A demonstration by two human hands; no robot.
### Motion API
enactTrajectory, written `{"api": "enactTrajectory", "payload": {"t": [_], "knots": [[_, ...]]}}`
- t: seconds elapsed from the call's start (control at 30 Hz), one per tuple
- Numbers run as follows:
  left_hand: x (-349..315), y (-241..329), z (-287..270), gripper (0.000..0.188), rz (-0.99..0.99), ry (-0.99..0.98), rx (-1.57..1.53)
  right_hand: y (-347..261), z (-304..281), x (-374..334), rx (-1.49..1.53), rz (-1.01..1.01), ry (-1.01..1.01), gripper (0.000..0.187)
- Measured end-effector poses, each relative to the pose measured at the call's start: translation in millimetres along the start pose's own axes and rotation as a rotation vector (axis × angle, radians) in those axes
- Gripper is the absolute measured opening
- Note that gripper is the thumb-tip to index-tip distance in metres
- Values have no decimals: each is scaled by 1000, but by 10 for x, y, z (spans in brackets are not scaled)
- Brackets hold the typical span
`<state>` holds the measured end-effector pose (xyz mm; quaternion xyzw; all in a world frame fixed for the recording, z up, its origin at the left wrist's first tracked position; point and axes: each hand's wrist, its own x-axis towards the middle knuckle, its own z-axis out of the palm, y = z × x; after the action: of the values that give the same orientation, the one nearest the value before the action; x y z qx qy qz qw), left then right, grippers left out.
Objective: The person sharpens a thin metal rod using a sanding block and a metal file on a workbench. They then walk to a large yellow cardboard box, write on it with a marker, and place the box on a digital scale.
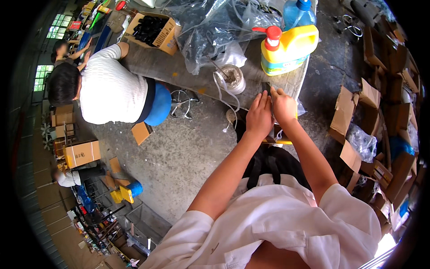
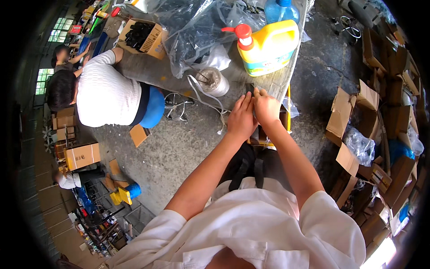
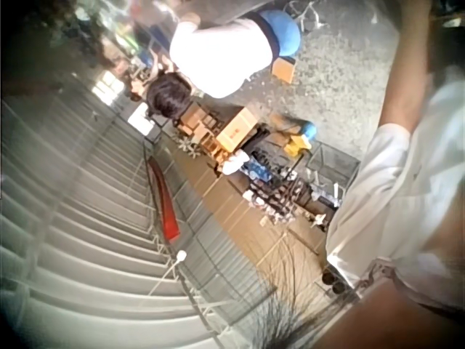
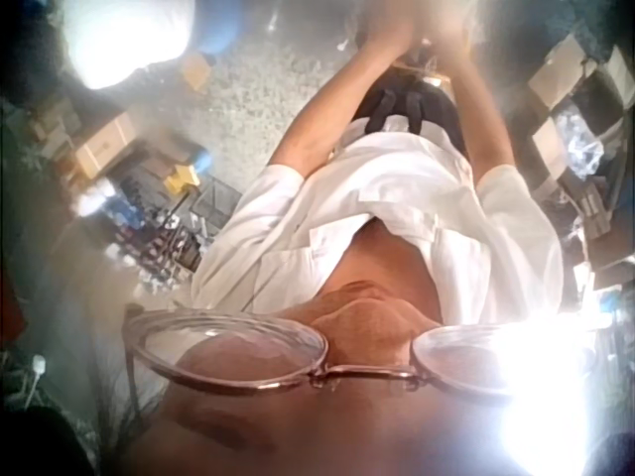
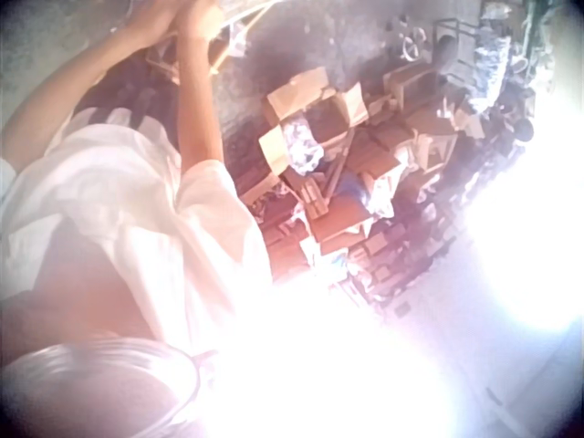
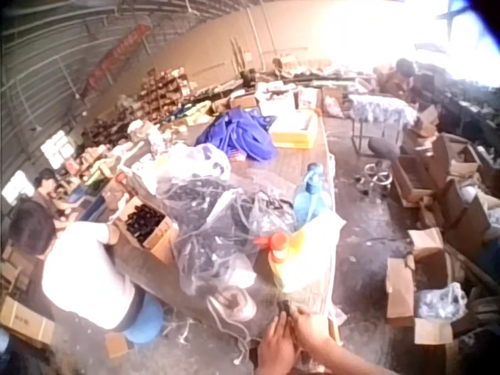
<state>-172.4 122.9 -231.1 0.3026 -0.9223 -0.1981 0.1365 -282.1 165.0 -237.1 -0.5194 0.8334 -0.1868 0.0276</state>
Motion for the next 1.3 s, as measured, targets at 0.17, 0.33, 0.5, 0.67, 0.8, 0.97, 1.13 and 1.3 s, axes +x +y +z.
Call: {"api": "enactTrajectory", "payload": {"t": [0.17,0.33,0.5,0.67,0.8,0.97,1.13,1.3], "knots": [[-4,-16,-5,60,-6,0,-14,14,47,-240,6,-8,-11,30],[2,-2,-12,60,-9,1,-5,2,58,-8,8,18,-5,31],[-3,-29,11,58,8,30,10,-21,38,-246,4,30,-42,30],[16,-1,-8,56,13,5,8,-24,-13,18,1,34,-18,33],[-6,-62,42,57,35,39,68,-55,-2,-215,23,29,-13,30],[16,8,-1,56,14,26,-4,31,31,-76,0,28,5,29],[-11,-26,16,56,6,33,8,-53,34,-221,0,30,20,29],[-3,7,-6,54,2,23,-3,-7,27,-61,-15,12,36,29]]}}
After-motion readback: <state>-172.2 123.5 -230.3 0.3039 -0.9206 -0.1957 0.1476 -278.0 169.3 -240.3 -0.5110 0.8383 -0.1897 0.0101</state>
